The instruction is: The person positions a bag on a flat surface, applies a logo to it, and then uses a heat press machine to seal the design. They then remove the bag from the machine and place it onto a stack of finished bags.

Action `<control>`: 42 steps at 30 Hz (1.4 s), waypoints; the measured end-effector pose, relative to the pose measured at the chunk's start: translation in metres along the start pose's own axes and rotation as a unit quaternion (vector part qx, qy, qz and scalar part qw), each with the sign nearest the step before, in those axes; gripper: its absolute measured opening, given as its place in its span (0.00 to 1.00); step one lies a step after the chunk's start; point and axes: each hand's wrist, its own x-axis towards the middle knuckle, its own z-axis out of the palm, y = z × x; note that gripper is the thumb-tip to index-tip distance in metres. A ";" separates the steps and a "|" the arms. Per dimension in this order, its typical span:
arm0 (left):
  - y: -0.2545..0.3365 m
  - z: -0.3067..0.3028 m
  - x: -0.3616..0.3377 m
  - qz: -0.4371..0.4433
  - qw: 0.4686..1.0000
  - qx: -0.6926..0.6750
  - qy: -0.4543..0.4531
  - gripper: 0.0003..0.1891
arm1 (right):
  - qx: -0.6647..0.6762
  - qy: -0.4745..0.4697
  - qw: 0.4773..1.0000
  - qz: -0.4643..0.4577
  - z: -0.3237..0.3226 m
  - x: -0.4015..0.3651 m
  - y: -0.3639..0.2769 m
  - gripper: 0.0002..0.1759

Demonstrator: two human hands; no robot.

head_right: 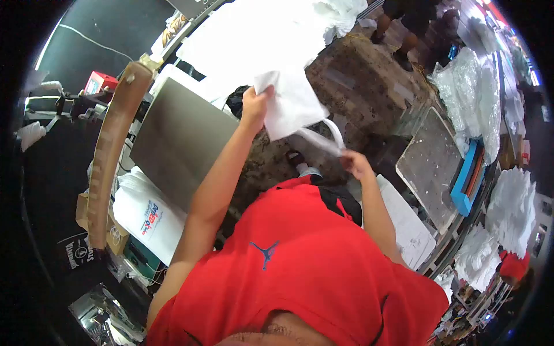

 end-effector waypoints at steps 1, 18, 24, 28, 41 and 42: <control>0.000 -0.011 -0.015 0.082 0.996 0.006 -0.040 0.11 | -0.212 0.073 0.970 0.088 -0.024 0.011 0.015 0.18; -0.086 -0.306 -0.235 0.025 0.852 0.272 0.447 0.23 | -0.606 -0.319 0.728 0.009 0.317 0.033 0.038 0.20; -0.094 -0.338 -0.243 0.030 0.818 0.369 0.440 0.29 | -0.703 -0.311 0.637 0.046 0.331 -0.008 0.078 0.26; -0.077 -0.345 -0.237 0.030 0.848 0.346 0.401 0.29 | -0.640 -0.407 0.645 0.093 0.309 -0.002 0.099 0.19; -0.100 -0.336 -0.250 0.043 0.818 0.325 0.473 0.28 | -0.441 -0.253 0.857 0.088 0.292 0.008 0.098 0.16; -0.101 -0.338 -0.250 0.041 0.823 0.312 0.472 0.27 | -0.416 -0.226 0.877 0.077 0.293 0.012 0.098 0.16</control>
